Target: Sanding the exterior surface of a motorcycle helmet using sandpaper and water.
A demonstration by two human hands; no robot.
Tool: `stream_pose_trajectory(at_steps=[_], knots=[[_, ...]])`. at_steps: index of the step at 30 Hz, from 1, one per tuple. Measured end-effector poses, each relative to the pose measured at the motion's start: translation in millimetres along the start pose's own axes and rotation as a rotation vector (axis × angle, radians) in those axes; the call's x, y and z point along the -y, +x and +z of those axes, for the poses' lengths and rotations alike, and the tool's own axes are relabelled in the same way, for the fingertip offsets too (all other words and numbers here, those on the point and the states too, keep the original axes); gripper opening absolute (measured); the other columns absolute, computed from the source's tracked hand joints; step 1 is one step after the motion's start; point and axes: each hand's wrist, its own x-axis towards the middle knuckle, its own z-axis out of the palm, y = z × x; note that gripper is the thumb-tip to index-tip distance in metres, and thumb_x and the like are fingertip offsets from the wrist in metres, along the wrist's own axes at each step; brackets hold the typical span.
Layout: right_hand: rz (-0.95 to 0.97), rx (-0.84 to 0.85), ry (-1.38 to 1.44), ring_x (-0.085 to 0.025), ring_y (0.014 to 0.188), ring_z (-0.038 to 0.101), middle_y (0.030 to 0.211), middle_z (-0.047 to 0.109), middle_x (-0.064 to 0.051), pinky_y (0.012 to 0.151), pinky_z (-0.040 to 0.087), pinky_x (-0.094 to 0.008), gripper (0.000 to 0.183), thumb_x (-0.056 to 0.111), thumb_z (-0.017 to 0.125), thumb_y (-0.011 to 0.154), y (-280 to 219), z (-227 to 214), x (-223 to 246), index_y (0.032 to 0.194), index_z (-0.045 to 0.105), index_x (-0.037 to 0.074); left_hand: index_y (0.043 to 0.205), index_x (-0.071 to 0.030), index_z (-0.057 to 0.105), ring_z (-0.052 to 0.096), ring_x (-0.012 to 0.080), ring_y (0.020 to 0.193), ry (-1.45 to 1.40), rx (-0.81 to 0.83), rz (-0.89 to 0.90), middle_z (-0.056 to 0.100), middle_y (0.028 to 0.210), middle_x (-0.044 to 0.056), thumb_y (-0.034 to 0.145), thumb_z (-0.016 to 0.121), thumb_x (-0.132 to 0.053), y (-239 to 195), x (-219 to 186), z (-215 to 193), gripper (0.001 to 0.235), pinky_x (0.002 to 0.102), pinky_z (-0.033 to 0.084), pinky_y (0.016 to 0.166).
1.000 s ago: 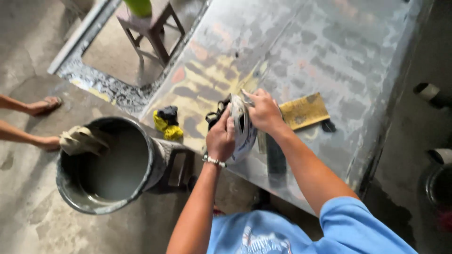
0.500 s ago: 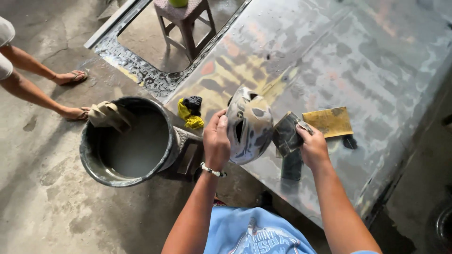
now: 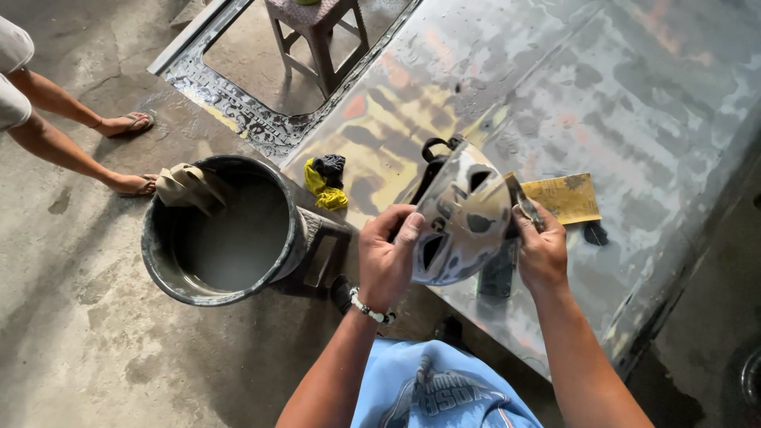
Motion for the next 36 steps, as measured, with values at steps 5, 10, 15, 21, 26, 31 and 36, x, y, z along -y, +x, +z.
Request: stream_pose_trajectory(at_steps=[5,10,15,21,26,31,36], knots=[[-0.004,-0.016,0.17,-0.01,0.098,0.068,0.112,0.072,-0.003,0.091,0.055,-0.025,0.028,0.004,0.06,0.1,1.9,8.5,0.3,0.127,0.067,0.001,0.106,0.001,0.069,0.058,0.0046,0.081,0.11,0.178,-0.037,0.069,0.085,-0.001,0.105,0.058,-0.023,3.7,-16.0,4.9,0.026,0.023,0.049,0.074],[-0.039,-0.019,-0.069,-0.012,0.101,0.061,0.121,0.068,-0.006,0.094,0.049,-0.027,0.035,0.001,0.064,0.105,-3.9,12.6,-9.9,0.14,0.068,0.0,0.111,-0.001,0.065,0.052,0.0044,0.085,0.033,0.253,-0.219,0.062,0.088,-0.005,0.108,0.05,-0.021,6.7,44.3,-1.9,0.026,0.022,0.047,0.078],[-0.2,0.045,-0.179,-0.015,0.133,0.058,0.147,0.062,-0.01,0.114,0.042,-0.028,0.039,-0.003,0.062,0.099,-8.2,28.9,-14.9,0.138,0.063,0.0,0.096,-0.003,0.066,0.049,0.0038,0.079,-0.068,0.01,-0.283,0.062,0.085,-0.005,0.106,0.054,-0.026,12.5,106.9,-4.3,0.027,0.022,0.043,0.072],[-0.206,0.069,-0.232,-0.015,0.135,0.056,0.149,0.06,-0.01,0.115,0.042,-0.028,0.038,-0.004,0.064,0.098,-12.7,37.6,-23.3,0.136,0.066,0.002,0.072,-0.005,0.063,0.044,0.0018,0.064,0.012,-0.066,-0.297,0.056,0.068,-0.009,0.098,0.073,-0.03,25.4,114.1,-9.8,0.038,0.021,0.036,0.057],[-0.167,0.067,-0.28,-0.016,0.134,0.056,0.148,0.06,-0.009,0.112,0.044,-0.028,0.037,-0.003,0.066,0.096,-14.3,41.7,-39.2,0.132,0.068,0.005,0.074,-0.004,0.064,0.042,0.0024,0.064,-0.001,-0.049,-0.331,0.054,0.068,-0.008,0.096,0.074,-0.03,21.5,137.9,-18.5,0.036,0.022,0.035,0.057],[-0.183,0.104,-0.312,-0.016,0.135,0.057,0.147,0.061,-0.009,0.113,0.044,-0.028,0.035,-0.003,0.067,0.095,-18.8,52.3,-32.5,0.129,0.069,0.005,0.086,-0.002,0.068,0.05,0.0048,0.071,0.215,0.056,-0.301,0.061,0.073,-0.003,0.102,0.067,-0.032,21.2,106.8,-23.9,0.034,0.023,0.045,0.064],[-0.238,0.095,-0.395,-0.018,0.131,0.06,0.143,0.065,-0.01,0.111,0.046,-0.03,0.032,-0.002,0.066,0.096,-18.2,50.2,-36.3,0.127,0.072,0.005,0.133,-0.003,0.058,0.066,0.0142,0.087,0.383,0.103,-0.032,0.069,0.104,0.01,0.096,0.061,-0.021,29.3,109.8,-21.4,0.041,0.03,0.053,0.076]])
